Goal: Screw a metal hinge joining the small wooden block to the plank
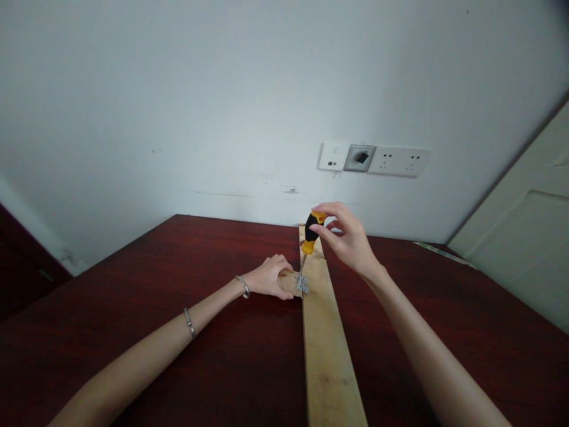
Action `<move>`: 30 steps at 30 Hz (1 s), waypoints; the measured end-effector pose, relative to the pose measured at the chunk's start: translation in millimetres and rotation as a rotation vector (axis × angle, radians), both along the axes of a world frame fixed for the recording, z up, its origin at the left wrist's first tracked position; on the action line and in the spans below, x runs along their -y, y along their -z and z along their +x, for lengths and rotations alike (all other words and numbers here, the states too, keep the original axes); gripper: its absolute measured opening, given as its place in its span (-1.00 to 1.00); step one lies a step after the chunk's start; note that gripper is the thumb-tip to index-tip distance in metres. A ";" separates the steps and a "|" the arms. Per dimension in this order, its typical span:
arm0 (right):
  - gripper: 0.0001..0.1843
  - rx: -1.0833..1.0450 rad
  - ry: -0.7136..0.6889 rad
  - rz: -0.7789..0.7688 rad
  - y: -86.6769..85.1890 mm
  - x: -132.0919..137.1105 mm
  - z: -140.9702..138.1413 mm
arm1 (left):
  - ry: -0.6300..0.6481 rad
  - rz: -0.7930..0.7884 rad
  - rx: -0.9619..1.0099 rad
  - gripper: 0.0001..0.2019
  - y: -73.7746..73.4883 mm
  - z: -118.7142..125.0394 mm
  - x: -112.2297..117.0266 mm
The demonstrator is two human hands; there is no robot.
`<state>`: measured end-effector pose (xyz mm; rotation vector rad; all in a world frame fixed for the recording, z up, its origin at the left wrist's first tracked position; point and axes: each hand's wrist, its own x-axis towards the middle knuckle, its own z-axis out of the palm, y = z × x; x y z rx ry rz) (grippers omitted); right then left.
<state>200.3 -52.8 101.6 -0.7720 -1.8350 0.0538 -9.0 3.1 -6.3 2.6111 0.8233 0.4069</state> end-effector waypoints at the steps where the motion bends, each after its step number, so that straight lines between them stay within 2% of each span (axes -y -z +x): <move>1: -0.76 -0.005 0.003 0.005 0.2 0.0 -0.4 | 0.000 -0.001 -0.001 -0.42 0.2 0.0 0.0; 5: -0.74 0.005 -0.004 -0.006 -2.2 4.3 -0.2 | -0.003 0.001 0.010 -0.43 1.1 -0.3 0.0; 11: -0.70 0.031 -0.099 -0.063 -3.7 7.8 1.4 | 0.001 0.004 0.026 -0.43 2.4 0.1 -0.4; 17: -0.73 -0.024 -0.051 -0.034 -1.8 2.5 0.0 | 0.001 0.002 0.024 -0.43 0.8 0.3 0.8; 23: -0.75 -0.025 -0.051 -0.101 -5.6 8.7 -0.4 | 0.000 0.004 0.013 -0.42 -0.2 0.1 0.7; 30: -0.75 -0.050 -0.036 -0.094 -0.8 3.9 -1.4 | 0.004 0.000 0.024 -0.43 0.2 -0.2 0.5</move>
